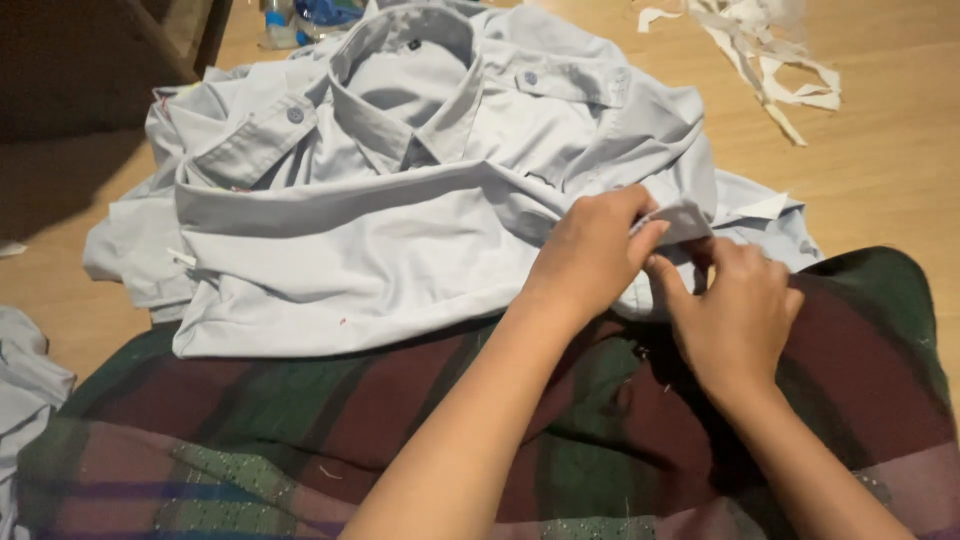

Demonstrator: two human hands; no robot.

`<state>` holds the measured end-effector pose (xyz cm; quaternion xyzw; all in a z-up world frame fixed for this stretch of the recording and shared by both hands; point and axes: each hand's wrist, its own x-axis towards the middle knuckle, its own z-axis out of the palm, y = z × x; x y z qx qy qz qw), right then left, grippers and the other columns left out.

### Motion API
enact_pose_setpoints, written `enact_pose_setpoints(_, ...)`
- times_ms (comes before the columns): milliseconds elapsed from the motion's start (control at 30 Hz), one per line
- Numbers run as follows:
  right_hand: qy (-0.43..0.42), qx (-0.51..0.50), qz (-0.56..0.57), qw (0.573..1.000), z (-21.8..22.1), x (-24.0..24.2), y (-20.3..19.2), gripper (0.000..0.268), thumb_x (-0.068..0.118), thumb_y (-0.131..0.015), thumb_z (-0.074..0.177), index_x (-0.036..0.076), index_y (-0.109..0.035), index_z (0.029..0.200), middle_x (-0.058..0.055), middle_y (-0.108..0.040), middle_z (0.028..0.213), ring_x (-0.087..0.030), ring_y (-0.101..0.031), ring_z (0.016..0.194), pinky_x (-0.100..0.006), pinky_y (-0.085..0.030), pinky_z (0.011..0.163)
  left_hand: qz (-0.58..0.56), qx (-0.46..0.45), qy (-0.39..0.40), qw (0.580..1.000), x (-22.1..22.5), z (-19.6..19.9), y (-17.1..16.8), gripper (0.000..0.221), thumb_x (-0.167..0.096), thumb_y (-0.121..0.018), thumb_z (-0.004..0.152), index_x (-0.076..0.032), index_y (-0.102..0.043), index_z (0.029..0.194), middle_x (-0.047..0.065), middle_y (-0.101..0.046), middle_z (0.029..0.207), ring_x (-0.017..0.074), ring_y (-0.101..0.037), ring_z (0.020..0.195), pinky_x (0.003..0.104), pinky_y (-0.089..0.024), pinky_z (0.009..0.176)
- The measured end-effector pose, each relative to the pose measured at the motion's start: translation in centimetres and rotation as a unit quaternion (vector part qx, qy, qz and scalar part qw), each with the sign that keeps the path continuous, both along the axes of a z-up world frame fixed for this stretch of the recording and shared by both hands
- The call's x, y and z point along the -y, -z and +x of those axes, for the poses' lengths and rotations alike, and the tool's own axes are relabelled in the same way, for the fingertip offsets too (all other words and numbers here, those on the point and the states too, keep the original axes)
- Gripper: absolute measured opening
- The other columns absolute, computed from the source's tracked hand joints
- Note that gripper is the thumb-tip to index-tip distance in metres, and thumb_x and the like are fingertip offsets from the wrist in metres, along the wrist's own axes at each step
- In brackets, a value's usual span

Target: Trimming loose threads from a light blue uniform shirt using small snips.

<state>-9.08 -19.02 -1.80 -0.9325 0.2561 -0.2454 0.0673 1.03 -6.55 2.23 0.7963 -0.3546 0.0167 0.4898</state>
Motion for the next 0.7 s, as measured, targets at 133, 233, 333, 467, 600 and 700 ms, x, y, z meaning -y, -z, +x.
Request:
enact_pose_setpoints(133, -0.030, 0.075, 0.163, 0.983, 0.1, 1.1, 1.1, 0.018, 0.027, -0.087, 0.083, 0.022, -0.075, 0.095, -0.006, -0.070, 0.076, -0.038, -0.069, 0.085, -0.051, -0.052, 0.075, 0.078, -0.064, 0.006, 0.995, 0.1, 1.1, 0.3, 0.031, -0.031, -0.059, 0.096, -0.003, -0.070, 0.104, 0.026, -0.075, 0.097, 0.0483, -0.071, 0.103, 0.058, -0.057, 0.089)
enact_pose_setpoints(233, -0.067, 0.168, 0.321, 0.930, 0.3, 0.8, 0.3, 0.031, 0.020, -0.087, 0.088, 0.019, -0.069, 0.112, -0.002, -0.070, 0.086, -0.014, -0.064, 0.074, -0.028, -0.049, 0.067, 0.059, -0.085, -0.004, 0.995, 0.6, 1.7, 1.5, 0.032, -0.040, -0.064, 0.090, -0.008, -0.072, 0.090, 0.022, -0.074, 0.085, 0.0479, -0.071, 0.098, 0.056, -0.056, 0.084)
enact_pose_setpoints(333, -0.091, 0.205, 0.379, 0.898, 0.2, 0.5, 0.1, 0.036, 0.015, -0.087, 0.088, 0.014, -0.069, 0.119, -0.002, -0.072, 0.090, -0.008, -0.060, 0.075, -0.021, -0.048, 0.064, 0.057, -0.123, -0.027, 0.990, 0.7, 1.7, 1.6, 0.032, -0.047, -0.066, 0.086, -0.016, -0.074, 0.086, 0.013, -0.076, 0.083, 0.0415, -0.072, 0.100, 0.049, -0.057, 0.085)
enact_pose_setpoints(467, -0.070, 0.132, 0.355, 0.923, 0.3, -0.6, -1.7, 0.049, 0.021, -0.089, 0.082, 0.019, -0.063, 0.124, -0.013, -0.075, 0.109, -0.028, -0.067, 0.105, -0.037, -0.051, 0.086, 0.079, -0.104, -0.061, 0.990, 1.2, 2.3, 2.0, 0.032, -0.048, -0.065, 0.088, -0.016, -0.074, 0.086, 0.013, -0.077, 0.086, 0.0388, -0.074, 0.099, 0.049, -0.058, 0.084)
enact_pose_setpoints(600, -0.111, 0.192, 0.288, 0.931, 0.6, -0.8, -1.2, 0.036, 0.017, -0.089, 0.089, 0.021, -0.067, 0.117, -0.007, -0.075, 0.092, -0.020, -0.071, 0.085, -0.033, -0.054, 0.079, 0.055, 0.039, -0.087, 0.994, 2.0, 2.9, 2.2, 0.025, -0.032, -0.063, 0.093, -0.007, -0.069, 0.094, 0.019, -0.073, 0.084, 0.0437, -0.074, 0.087, 0.054, -0.058, 0.077)
enact_pose_setpoints(700, -0.110, 0.230, 0.240, 0.937, 0.4, -1.6, -0.9, 0.037, 0.015, -0.089, 0.088, 0.020, -0.070, 0.119, -0.007, -0.077, 0.093, -0.022, -0.074, 0.086, -0.035, -0.055, 0.078, 0.070, 0.253, -0.056, 0.963, 3.3, 3.1, 3.5, 0.022, -0.033, -0.068, 0.091, -0.011, -0.066, 0.097, 0.013, -0.066, 0.078, 0.0406, -0.071, 0.075, 0.053, -0.057, 0.078)
